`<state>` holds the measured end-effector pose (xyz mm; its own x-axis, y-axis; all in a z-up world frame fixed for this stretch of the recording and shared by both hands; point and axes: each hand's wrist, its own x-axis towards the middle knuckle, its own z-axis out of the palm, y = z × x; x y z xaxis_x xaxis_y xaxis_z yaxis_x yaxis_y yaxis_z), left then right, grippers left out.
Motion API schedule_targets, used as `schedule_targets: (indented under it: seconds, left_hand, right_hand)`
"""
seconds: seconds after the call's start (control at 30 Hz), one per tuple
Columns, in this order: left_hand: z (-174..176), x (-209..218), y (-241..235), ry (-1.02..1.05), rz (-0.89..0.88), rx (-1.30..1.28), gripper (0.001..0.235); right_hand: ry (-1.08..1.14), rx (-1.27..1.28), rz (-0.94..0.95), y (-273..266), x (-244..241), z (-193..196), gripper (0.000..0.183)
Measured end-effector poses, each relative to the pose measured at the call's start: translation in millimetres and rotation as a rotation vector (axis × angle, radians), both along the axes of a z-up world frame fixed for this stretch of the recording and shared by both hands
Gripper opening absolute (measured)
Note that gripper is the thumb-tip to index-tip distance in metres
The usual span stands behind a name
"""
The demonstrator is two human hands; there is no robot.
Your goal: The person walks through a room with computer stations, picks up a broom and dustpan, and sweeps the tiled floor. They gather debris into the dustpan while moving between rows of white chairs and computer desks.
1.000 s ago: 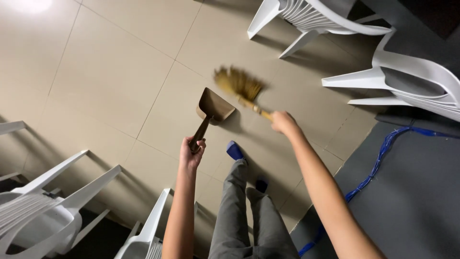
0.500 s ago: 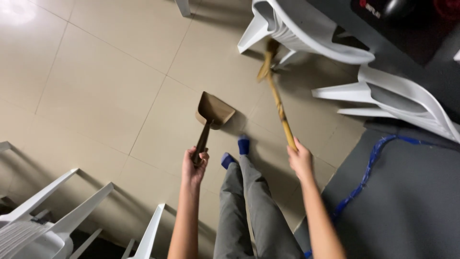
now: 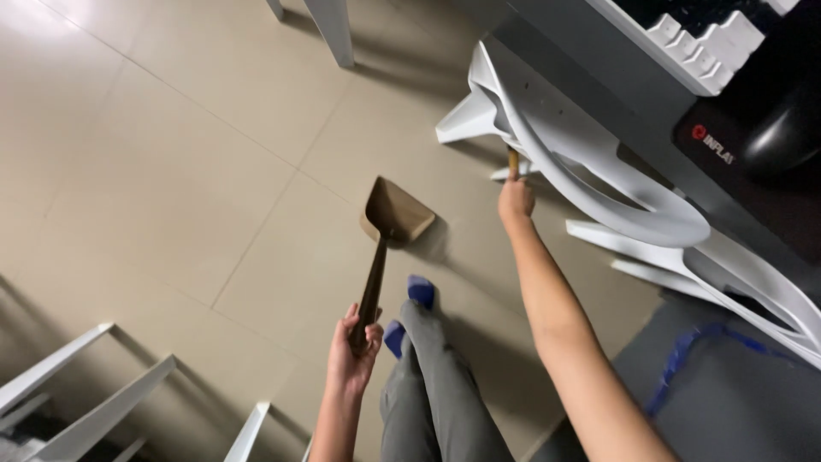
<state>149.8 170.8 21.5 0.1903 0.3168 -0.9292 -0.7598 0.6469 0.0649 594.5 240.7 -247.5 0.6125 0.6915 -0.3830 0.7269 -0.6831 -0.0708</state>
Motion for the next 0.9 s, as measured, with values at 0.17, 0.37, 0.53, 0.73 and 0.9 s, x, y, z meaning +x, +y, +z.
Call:
schedule_targets:
  seconds: [0.17,0.37,0.53,0.73,0.9]
  left_hand:
    - [0.1,24.9,5.4,0.044,-0.046,-0.022,0.056]
    - [-29.6,34.5,12.9,-0.003,0.013,-0.035,0.039]
    - [-37.0,32.5,9.5,-0.001,0.042,-0.037,0.037]
    - [-23.9,5.0,-8.9,0.065,0.080,-0.097,0.054]
    - [-11.6,-32.6,-44.7,0.038,0.077,-0.060,0.067]
  right_hand:
    - [-0.232,-0.159,0.335,-96.0,-65.5,51.4,0.055]
    - [-0.048,-0.334,0.451,-187.9,-131.6,155.5,0.056]
    - [0.314,-0.344,0.327,-173.6,-87.9,296.8,0.049]
    - [0.492,-0.329,0.123,-131.3,-48.8,451.8,0.053]
    - [0.341,-0.020,0.418,-76.9,-79.1,433.8,0.058]
